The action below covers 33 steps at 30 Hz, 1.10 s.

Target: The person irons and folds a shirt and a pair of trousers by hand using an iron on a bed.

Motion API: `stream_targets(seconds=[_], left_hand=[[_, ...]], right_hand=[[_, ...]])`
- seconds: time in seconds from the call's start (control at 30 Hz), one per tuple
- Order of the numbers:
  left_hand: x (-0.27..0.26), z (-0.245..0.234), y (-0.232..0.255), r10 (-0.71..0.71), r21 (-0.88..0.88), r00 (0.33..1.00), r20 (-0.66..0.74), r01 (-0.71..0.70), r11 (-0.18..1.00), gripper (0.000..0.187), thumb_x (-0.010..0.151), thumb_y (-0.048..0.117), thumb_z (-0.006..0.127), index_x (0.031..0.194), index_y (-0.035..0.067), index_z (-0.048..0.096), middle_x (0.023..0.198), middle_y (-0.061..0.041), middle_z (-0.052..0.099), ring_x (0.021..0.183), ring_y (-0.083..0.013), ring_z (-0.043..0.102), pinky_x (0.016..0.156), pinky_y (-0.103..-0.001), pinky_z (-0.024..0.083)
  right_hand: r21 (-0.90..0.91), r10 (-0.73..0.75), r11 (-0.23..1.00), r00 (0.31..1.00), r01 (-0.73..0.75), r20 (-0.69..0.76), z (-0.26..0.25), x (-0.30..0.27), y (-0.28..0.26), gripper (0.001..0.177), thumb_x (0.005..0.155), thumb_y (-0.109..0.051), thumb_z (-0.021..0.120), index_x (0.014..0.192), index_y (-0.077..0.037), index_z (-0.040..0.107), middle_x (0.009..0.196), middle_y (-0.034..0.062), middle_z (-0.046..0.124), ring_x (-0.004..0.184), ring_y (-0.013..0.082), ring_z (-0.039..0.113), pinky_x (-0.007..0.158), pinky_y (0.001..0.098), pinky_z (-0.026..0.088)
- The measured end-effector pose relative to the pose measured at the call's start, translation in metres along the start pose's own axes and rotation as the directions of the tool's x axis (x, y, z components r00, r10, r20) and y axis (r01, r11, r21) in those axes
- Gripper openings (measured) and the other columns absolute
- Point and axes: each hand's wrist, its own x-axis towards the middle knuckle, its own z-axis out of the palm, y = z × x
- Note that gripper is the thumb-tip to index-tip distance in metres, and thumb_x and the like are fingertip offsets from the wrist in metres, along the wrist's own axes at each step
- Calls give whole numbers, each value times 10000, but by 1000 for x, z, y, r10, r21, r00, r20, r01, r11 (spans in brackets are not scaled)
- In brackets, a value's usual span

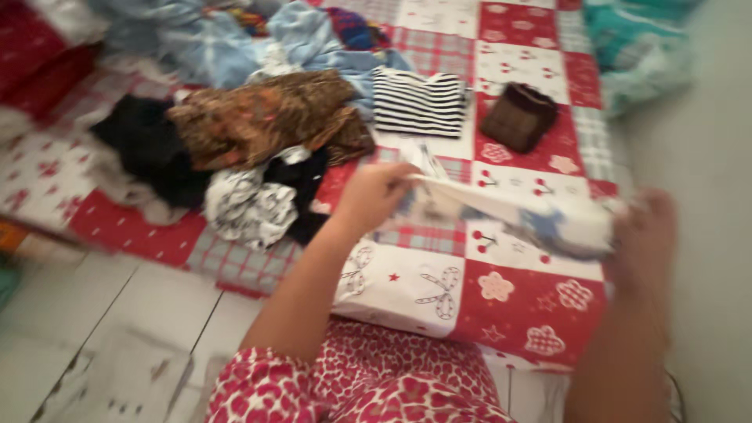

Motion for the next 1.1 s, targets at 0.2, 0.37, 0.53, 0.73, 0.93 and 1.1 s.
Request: stream_targets(seconds=[0.2,0.37,0.53,0.73,0.93,1.1], left_hand=[[6,17,-58,-61,-375,918,392,220,901,266,975,185,724,1216,76,696,1027,-84,758,948,-172,676,843,-338,559],[-8,46,-126,-297,-102,953,-56,290,952,453,876,174,727,1319,106,661,1157,-154,720,1028,-288,692,890,-378,555],[-80,81,-215,-391,115,910,137,377,919,586,856,271,786,1371,62,601,1327,-219,623,1255,-388,579,1057,-460,452],[-121,112,-230,-664,148,666,341,659,737,682,771,271,781,1400,121,567,1289,-206,636,1182,-350,657,1003,-431,524],[-104,123,-208,-739,394,659,142,647,652,582,785,314,811,1305,158,602,1245,-193,617,1127,-399,618,938,-482,512],[-66,114,-202,-526,229,843,-111,536,812,225,856,169,723,1068,117,672,1004,-148,720,976,-386,683,832,-499,532]], right_hand=[[228,60,965,956,-129,288,-48,19,67,278,874,8,760,1071,-77,584,1029,29,660,908,127,657,821,319,572],[-237,44,971,973,11,227,27,64,120,391,978,-7,726,1356,-61,641,1151,118,641,1033,189,604,912,350,508],[-737,585,624,780,-259,221,110,17,107,518,953,-143,672,1462,-151,573,1302,203,655,1003,395,703,871,509,568],[-557,375,813,580,168,723,193,-66,111,737,722,-338,858,1372,-155,563,1500,186,482,1389,312,442,1155,460,378],[-750,196,396,750,529,632,227,-115,141,234,774,-223,734,1006,-194,717,1435,175,606,1286,330,600,1049,451,487],[-709,63,676,943,200,327,197,-63,122,234,907,-67,644,1135,-56,696,1059,175,709,960,360,688,883,468,534]])
